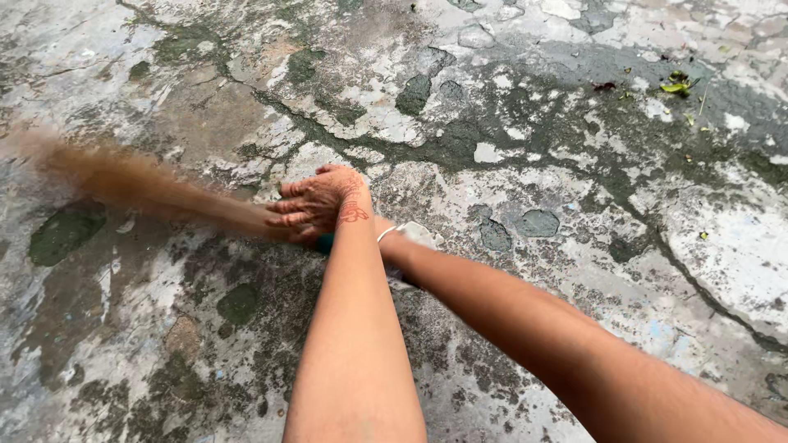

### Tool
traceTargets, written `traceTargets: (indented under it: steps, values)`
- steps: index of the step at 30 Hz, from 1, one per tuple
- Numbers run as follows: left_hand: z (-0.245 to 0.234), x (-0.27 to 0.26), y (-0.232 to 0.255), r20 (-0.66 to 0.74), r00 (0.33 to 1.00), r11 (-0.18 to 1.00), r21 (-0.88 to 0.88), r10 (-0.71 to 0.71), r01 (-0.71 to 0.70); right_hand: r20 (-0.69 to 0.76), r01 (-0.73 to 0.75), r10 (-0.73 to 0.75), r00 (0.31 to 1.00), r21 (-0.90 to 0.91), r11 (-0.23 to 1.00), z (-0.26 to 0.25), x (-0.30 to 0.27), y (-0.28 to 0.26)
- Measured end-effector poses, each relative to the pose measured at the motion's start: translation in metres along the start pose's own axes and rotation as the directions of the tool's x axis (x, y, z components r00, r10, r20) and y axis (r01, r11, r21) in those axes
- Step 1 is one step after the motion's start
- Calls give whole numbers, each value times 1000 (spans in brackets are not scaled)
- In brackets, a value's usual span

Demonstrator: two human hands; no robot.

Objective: The person sweeps an outdoor concrete floor using a handheld broom made of sticks, moving debris into a pile.

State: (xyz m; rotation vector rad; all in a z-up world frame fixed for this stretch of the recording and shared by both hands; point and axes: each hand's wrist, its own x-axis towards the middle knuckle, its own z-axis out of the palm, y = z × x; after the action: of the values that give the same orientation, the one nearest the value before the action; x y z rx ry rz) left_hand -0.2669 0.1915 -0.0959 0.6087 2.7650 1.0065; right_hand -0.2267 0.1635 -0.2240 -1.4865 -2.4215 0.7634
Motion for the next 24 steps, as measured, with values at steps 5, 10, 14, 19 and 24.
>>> traceTargets:
  steps: [5,10,14,19,24]
  values:
    - [3,25,-7,-65,994,996,-30,85,-87,200,313,-290,936,-95,945,39,-12,-49]
    - [0,29,-10,171,976,991,17,-134,134,298,445,-386,873,-166,880,-4,-48,-44]
    - [3,32,-9,123,981,989,17,-147,146,333,218,-94,938,-359,908,-74,-81,6]
    - [4,34,-8,170,970,985,21,-174,173,235,-372,518,822,-467,802,-145,-142,101]
    - [16,40,-13,214,957,981,37,-194,191,-59,-744,780,623,-353,567,-180,-204,211]
